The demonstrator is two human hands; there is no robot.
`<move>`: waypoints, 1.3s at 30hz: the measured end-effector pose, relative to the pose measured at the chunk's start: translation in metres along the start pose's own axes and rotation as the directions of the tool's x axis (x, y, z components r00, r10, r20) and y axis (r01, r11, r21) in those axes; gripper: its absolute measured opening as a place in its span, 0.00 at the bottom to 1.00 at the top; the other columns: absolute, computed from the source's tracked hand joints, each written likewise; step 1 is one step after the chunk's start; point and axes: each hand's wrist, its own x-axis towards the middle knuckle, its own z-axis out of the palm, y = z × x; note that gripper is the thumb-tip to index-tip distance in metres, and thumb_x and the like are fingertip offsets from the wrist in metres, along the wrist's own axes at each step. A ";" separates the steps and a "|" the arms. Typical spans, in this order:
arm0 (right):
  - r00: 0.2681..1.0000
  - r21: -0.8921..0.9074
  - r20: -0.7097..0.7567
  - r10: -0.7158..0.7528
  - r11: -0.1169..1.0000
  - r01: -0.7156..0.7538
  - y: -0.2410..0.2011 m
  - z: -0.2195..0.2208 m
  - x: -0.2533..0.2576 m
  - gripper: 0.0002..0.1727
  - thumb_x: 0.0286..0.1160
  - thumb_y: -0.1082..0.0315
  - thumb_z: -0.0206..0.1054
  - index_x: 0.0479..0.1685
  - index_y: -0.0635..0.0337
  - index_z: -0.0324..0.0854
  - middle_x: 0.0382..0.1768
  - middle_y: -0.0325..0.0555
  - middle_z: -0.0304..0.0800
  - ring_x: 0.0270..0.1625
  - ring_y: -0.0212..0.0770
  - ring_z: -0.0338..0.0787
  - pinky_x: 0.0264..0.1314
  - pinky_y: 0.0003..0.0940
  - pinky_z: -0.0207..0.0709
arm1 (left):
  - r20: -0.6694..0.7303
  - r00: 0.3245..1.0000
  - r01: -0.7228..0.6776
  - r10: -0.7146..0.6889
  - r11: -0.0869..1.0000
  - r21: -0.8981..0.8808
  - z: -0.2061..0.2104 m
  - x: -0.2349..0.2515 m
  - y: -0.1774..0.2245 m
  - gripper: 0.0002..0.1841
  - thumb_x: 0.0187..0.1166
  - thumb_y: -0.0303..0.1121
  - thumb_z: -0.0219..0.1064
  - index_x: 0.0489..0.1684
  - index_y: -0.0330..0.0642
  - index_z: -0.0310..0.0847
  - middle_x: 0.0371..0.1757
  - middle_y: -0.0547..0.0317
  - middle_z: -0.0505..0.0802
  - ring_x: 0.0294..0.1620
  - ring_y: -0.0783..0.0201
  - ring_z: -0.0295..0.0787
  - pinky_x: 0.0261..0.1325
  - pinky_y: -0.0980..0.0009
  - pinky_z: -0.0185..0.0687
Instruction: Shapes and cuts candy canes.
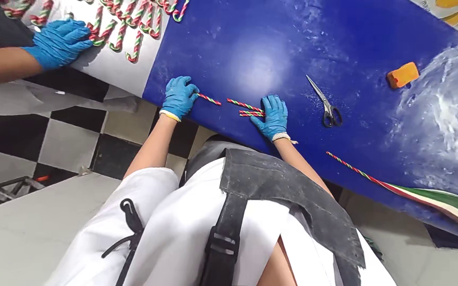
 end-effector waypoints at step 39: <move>0.460 0.259 -0.675 0.577 0.770 -0.584 0.116 -0.174 -0.531 0.19 0.85 0.52 0.61 0.64 0.50 0.86 0.60 0.44 0.94 0.68 0.46 0.89 0.79 0.52 0.75 | 0.142 0.770 -0.620 0.622 0.782 -0.064 0.148 -0.055 0.526 0.43 0.87 0.66 0.39 0.91 0.39 0.60 0.88 0.30 0.69 0.91 0.27 0.55 0.85 0.24 0.46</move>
